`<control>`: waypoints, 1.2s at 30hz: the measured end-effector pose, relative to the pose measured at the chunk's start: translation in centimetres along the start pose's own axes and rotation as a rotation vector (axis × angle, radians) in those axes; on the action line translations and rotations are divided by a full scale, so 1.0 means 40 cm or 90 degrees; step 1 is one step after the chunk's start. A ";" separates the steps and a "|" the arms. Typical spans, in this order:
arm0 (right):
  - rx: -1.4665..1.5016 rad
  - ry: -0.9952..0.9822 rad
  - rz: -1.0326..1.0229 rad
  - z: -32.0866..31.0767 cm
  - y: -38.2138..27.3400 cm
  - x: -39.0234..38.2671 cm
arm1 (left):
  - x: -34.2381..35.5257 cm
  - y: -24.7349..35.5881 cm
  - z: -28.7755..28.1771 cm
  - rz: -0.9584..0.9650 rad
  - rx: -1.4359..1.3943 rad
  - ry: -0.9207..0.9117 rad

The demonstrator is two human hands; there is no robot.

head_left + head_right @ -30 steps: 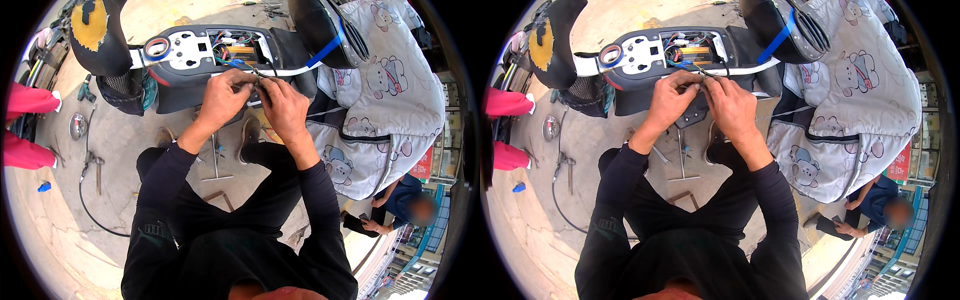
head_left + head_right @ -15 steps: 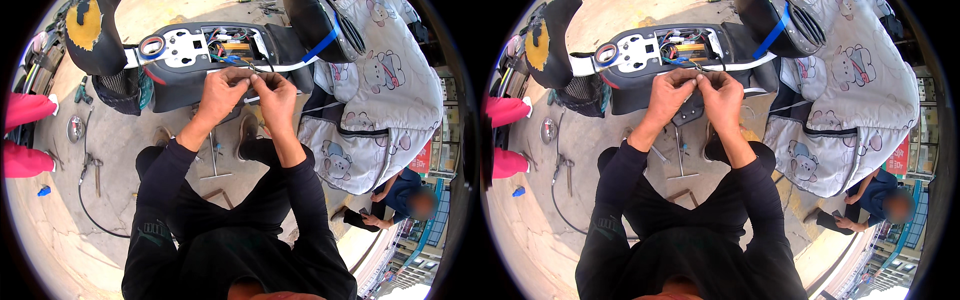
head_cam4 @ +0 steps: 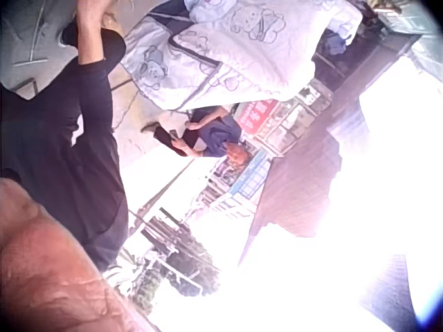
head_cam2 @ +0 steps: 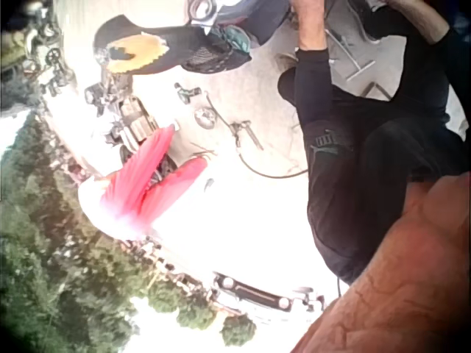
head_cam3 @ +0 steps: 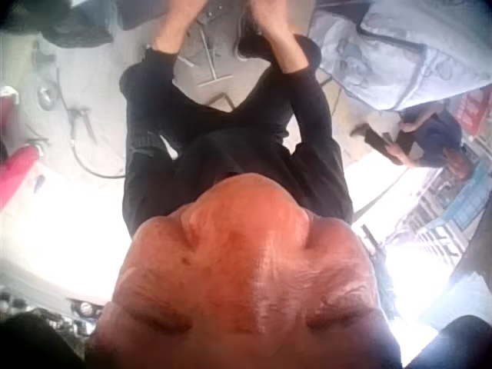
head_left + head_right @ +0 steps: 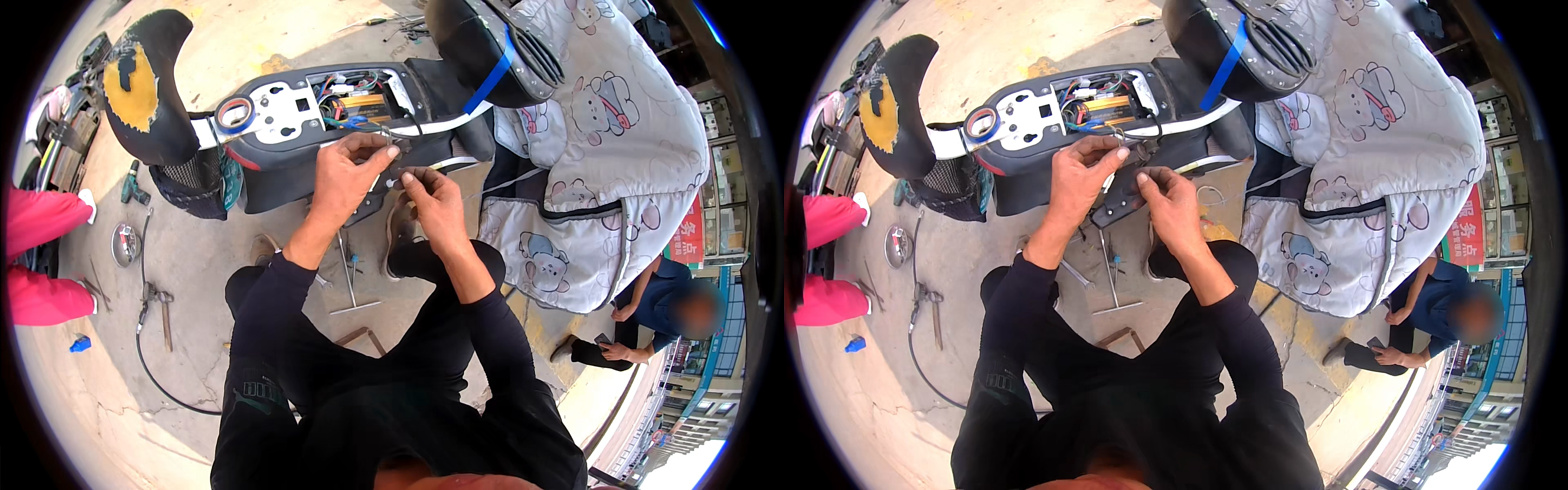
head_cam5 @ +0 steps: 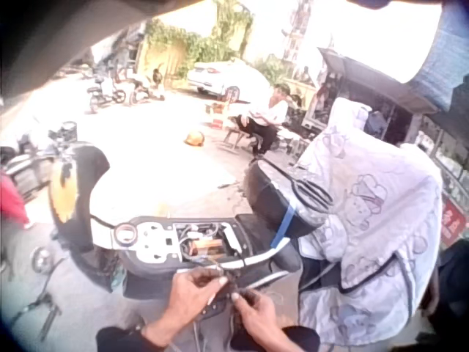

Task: The person repairs the electrical wiring of a scooter by stripping wires, twisting them together, and wrapping them with electrical tape. They use pliers and electrical tape to secure the connections inside the scooter's open compartment.

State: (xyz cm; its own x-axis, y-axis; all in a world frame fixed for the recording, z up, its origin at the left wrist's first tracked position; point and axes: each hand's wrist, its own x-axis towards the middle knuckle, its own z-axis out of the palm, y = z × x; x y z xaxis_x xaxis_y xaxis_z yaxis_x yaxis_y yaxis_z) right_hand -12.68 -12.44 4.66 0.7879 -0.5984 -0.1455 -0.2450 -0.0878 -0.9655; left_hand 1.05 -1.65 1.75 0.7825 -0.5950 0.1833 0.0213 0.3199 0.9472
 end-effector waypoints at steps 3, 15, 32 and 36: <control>-0.067 -0.010 -0.056 -0.035 -0.008 -0.015 | 0.008 -0.006 0.015 0.000 -0.016 0.036; -0.480 0.291 -0.401 -0.277 -0.296 0.040 | 0.017 -0.020 -0.029 -0.043 0.005 0.033; -0.804 -0.050 -0.287 -0.474 -0.548 0.415 | -0.403 -0.010 0.302 0.027 0.278 -0.032; -0.753 -0.137 -0.372 -0.487 -0.567 0.448 | -0.466 -0.053 0.314 -0.153 0.227 -0.090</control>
State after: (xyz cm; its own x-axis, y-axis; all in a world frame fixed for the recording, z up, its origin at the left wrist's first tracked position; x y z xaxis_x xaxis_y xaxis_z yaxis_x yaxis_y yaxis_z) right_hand -3.99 -36.68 28.14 0.9903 -0.1096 0.0858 -0.0962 -0.9844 -0.1475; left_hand -21.39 -0.50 -0.36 0.6886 -0.7238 -0.0427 -0.0423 -0.0989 0.9942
